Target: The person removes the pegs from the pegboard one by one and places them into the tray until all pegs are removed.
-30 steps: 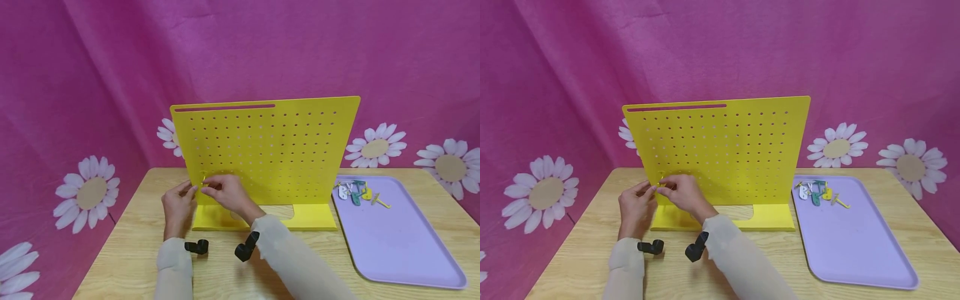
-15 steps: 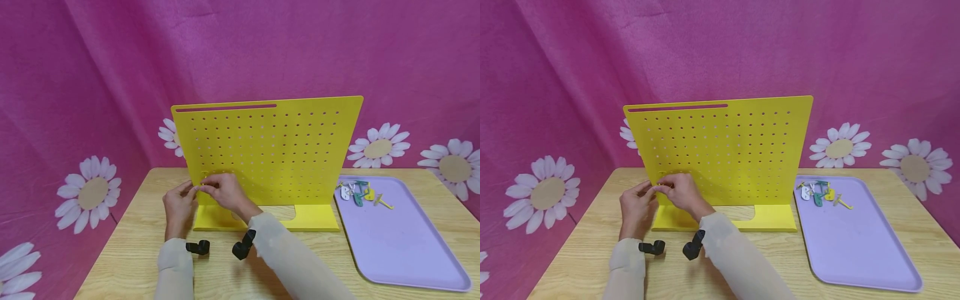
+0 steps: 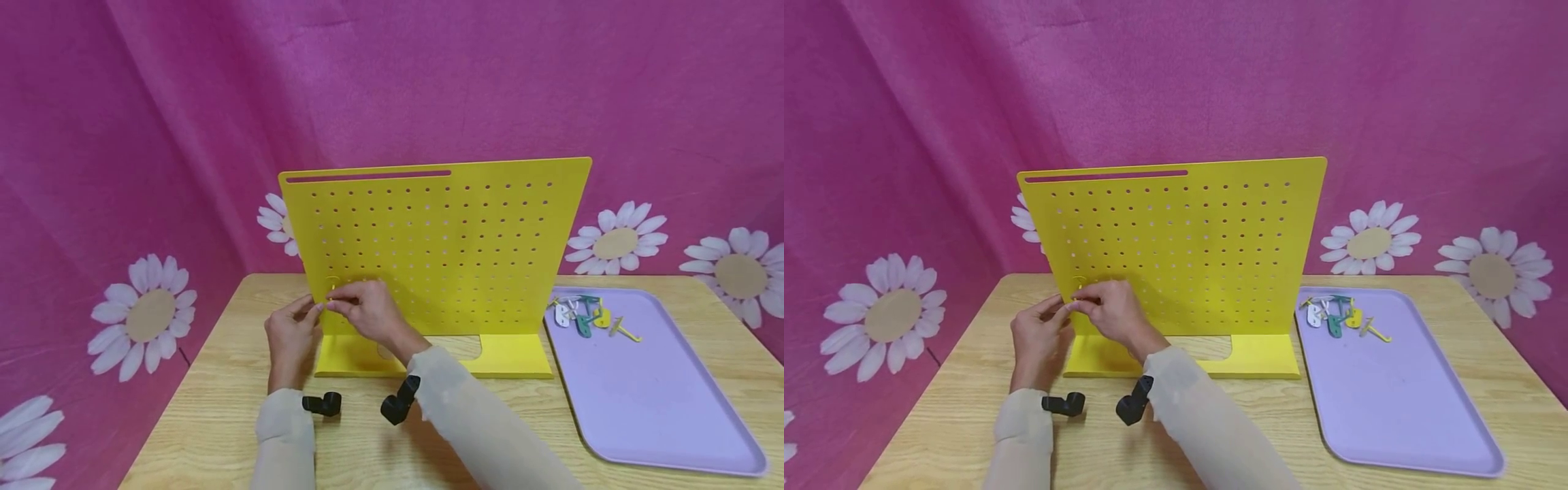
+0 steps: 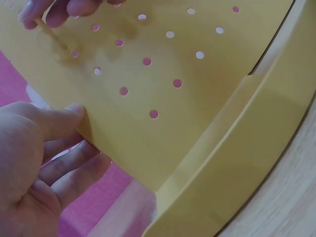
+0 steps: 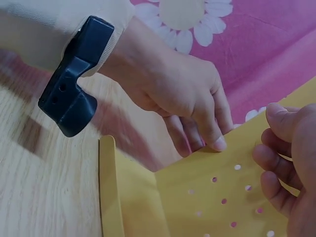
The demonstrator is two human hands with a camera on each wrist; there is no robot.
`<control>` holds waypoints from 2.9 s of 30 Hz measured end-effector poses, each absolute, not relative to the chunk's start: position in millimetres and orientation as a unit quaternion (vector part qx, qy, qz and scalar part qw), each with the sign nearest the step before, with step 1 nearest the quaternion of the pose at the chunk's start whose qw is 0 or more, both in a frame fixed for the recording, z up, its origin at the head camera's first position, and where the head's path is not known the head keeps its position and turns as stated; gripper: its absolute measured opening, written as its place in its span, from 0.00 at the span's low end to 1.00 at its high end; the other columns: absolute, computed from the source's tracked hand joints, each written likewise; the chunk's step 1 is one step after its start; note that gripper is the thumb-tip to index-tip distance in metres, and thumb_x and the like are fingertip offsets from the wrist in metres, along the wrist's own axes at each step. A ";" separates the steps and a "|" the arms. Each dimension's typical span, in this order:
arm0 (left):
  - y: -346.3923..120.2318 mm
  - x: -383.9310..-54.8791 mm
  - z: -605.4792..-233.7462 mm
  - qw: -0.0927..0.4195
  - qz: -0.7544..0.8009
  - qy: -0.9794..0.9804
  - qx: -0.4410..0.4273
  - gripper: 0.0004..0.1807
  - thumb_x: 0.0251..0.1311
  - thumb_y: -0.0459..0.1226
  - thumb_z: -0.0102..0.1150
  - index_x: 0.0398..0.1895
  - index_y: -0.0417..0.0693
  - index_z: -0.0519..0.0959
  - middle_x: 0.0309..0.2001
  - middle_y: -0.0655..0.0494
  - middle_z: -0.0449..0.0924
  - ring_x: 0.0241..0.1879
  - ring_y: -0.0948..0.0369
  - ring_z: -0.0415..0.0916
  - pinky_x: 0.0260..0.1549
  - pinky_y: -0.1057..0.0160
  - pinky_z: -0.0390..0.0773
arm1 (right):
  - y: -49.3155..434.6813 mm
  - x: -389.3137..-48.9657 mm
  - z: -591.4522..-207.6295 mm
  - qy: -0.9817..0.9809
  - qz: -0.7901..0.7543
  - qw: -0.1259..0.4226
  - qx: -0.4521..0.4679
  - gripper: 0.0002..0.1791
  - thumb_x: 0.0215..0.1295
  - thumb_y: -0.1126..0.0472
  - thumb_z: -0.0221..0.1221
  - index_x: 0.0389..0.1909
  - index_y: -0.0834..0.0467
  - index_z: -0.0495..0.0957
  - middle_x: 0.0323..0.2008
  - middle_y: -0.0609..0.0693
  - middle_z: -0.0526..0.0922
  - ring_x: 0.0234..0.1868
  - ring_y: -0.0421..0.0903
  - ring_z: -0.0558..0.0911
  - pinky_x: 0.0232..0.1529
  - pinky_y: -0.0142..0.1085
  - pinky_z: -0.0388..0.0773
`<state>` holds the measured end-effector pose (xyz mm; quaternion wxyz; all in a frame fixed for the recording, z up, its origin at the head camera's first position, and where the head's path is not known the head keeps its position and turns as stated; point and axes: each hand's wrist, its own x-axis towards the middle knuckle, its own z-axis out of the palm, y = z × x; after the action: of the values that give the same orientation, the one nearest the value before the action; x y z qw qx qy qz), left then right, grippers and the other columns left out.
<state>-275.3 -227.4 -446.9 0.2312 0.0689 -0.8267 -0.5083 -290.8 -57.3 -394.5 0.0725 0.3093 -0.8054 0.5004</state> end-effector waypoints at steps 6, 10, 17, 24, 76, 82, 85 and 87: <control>-225.3 -274.1 -446.2 0.223 -0.513 -0.825 0.082 0.14 0.63 0.38 0.68 0.51 0.46 0.87 0.38 0.51 0.87 0.35 0.56 0.83 0.33 0.63 0.82 | -46.8 -288.0 -388.7 -0.805 0.494 0.084 0.316 0.09 0.65 0.63 0.67 0.41 0.65 0.88 0.37 0.54 0.88 0.31 0.39 0.84 0.29 0.26 0.79; -225.5 -273.6 -446.5 0.216 -0.515 -0.825 0.082 0.14 0.64 0.38 0.68 0.52 0.46 0.87 0.40 0.51 0.87 0.37 0.56 0.83 0.37 0.60 0.83 | -36.8 -284.7 -386.2 -0.803 0.487 0.094 0.330 0.09 0.64 0.64 0.67 0.41 0.65 0.88 0.37 0.54 0.88 0.33 0.39 0.85 0.32 0.27 0.80; -222.8 -272.5 -445.3 0.207 -0.524 -0.821 0.094 0.15 0.64 0.38 0.67 0.53 0.46 0.86 0.42 0.50 0.87 0.39 0.55 0.82 0.38 0.64 0.82 | -9.3 -274.4 -379.1 -0.794 0.493 0.078 0.347 0.08 0.66 0.65 0.66 0.42 0.65 0.88 0.37 0.53 0.88 0.34 0.39 0.84 0.33 0.30 0.81; -223.7 -273.6 -446.1 0.212 -0.516 -0.824 0.096 0.14 0.64 0.37 0.68 0.52 0.45 0.86 0.42 0.48 0.87 0.39 0.56 0.82 0.37 0.66 0.81 | 24.6 -264.1 -379.0 -0.804 0.496 0.053 0.325 0.07 0.67 0.65 0.65 0.42 0.61 0.88 0.38 0.50 0.88 0.34 0.44 0.84 0.32 0.33 0.82; -222.7 -275.1 -449.3 0.221 -0.507 -0.827 0.098 0.16 0.64 0.36 0.67 0.54 0.44 0.85 0.42 0.47 0.87 0.38 0.55 0.80 0.32 0.74 0.76 | 287.6 -227.7 -421.0 -0.919 0.343 0.168 0.097 0.10 0.60 0.64 0.70 0.41 0.65 0.88 0.31 0.53 0.87 0.28 0.35 0.78 0.23 0.31 0.75; -222.2 -274.0 -448.2 0.221 -0.503 -0.830 0.095 0.16 0.64 0.36 0.67 0.54 0.44 0.85 0.42 0.47 0.87 0.38 0.54 0.81 0.33 0.72 0.78 | 304.5 -229.8 -430.4 -0.923 0.345 0.150 0.087 0.10 0.61 0.66 0.69 0.41 0.68 0.87 0.29 0.53 0.86 0.26 0.38 0.80 0.24 0.31 0.75; -222.1 -273.6 -448.1 0.220 -0.504 -0.830 0.094 0.16 0.64 0.36 0.67 0.55 0.44 0.84 0.43 0.46 0.87 0.39 0.54 0.81 0.34 0.72 0.78 | 311.2 -229.9 -436.1 -0.924 0.343 0.149 0.079 0.10 0.62 0.66 0.68 0.41 0.68 0.87 0.28 0.52 0.86 0.26 0.38 0.79 0.25 0.30 0.75; -222.1 -273.7 -448.3 0.221 -0.505 -0.829 0.093 0.16 0.64 0.36 0.67 0.54 0.43 0.85 0.42 0.46 0.87 0.39 0.54 0.81 0.33 0.74 0.77 | 315.1 -229.6 -439.6 -0.925 0.344 0.148 0.072 0.09 0.62 0.65 0.68 0.40 0.68 0.87 0.28 0.53 0.86 0.26 0.38 0.79 0.26 0.30 0.75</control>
<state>-273.7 -222.1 -448.3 0.2208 0.0934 -0.8290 -0.5052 -229.6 315.1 -439.6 0.1475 0.0721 -0.9246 0.3438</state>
